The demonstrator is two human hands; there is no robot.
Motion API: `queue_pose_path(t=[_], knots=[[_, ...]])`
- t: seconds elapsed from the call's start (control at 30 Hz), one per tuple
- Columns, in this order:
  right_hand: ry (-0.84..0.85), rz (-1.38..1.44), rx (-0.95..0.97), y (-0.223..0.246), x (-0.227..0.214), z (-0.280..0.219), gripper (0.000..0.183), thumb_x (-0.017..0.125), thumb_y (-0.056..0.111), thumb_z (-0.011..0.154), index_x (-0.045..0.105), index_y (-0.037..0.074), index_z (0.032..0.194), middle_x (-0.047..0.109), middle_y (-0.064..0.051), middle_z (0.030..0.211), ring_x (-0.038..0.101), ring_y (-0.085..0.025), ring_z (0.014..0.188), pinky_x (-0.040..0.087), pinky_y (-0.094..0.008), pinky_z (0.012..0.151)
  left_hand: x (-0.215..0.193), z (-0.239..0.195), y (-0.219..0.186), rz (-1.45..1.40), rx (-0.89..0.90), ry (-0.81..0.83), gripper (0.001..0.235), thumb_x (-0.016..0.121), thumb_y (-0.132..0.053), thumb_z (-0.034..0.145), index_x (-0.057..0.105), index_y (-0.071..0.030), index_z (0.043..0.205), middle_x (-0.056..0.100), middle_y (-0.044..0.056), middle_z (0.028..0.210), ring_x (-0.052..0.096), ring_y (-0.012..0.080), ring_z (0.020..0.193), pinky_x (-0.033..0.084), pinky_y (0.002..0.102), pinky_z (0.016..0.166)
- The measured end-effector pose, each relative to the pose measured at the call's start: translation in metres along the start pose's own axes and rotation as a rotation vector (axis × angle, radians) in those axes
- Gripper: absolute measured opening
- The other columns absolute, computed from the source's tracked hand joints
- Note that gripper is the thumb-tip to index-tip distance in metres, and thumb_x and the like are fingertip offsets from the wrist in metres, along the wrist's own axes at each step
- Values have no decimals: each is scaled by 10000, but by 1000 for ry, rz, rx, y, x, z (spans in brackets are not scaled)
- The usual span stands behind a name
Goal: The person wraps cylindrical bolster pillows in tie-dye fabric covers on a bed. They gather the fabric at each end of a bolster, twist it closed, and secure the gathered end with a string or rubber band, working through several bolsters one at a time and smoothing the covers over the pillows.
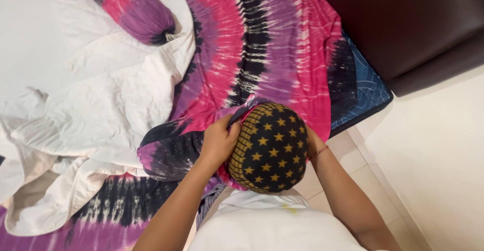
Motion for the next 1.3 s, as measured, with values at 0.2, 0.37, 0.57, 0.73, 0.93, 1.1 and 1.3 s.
queue_pose_path(t=[0.2, 0.37, 0.57, 0.73, 0.93, 1.1, 1.3], knots=[[155, -8, 32, -23, -26, 12, 383, 495, 234, 1067, 632, -3, 1335, 703, -112, 1208, 709, -140, 995, 613, -290, 798, 41, 10, 106, -490, -814, 279, 318, 567, -266, 1001, 694, 23, 960, 622, 75, 657, 499, 260, 542, 370, 468, 530], [230, 3, 29, -71, -69, 9, 419, 484, 207, 1045, 582, 11, 1402, 697, -122, 1310, 727, -158, 1090, 638, -313, 874, 76, -20, 134, -437, -418, 132, 244, 639, -239, 933, 735, -20, 984, 709, 60, 751, 603, 190, 657, 504, 385, 636], [97, -152, -219, 22, -57, -24, 454, 486, 131, 1000, 557, 23, 1435, 651, -128, 1372, 652, -187, 1191, 552, -325, 969, 110, -15, 47, -486, -391, 125, 273, 615, -307, 1004, 652, -64, 1121, 693, 158, 853, 628, 264, 786, 505, 386, 720], [4, -260, -413, 68, -36, -48, 503, 488, 67, 963, 537, 33, 1463, 612, -134, 1424, 590, -211, 1275, 481, -335, 1047, 61, 8, -101, -370, 104, 79, 224, 618, -223, 1016, 620, -14, 1100, 629, 215, 1013, 644, 371, 968, 498, 388, 881], [-105, -384, -645, 100, 0, -64, 580, 492, -9, 919, 513, 46, 1495, 566, -141, 1486, 516, -241, 1376, 395, -349, 1141, 42, 34, -102, -619, 417, -19, 237, 566, -142, 1076, 581, 14, 1254, 588, 179, 1391, 505, 329, 1369, 351, 390, 1163], [-202, -470, -821, 88, 40, -65, 654, 496, -73, 882, 492, 56, 1523, 528, -147, 1538, 455, -267, 1460, 324, -362, 1220, 66, 56, 77, -998, -22, 0, 288, 533, -171, 1108, 593, -68, 1371, 645, 75, 1209, 578, 178, 1039, 472, 316, 898], [-207, -798, -670, 20, 108, -10, 676, 643, 87, 863, 499, 227, 1509, 524, -243, 1482, 529, -366, 1368, 431, -397, 1117, 59, -51, 243, -1489, -638, 153, 565, 423, -395, 1031, 568, -2, 1411, 688, 151, 1291, 675, 254, 1134, 565, 406, 961]])
Point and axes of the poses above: each hand's wrist, its own z-axis towards the middle knuckle, its own x-axis out of the palm, y = z × x, the point moved 1 cm from there along z, towards the middle knuckle
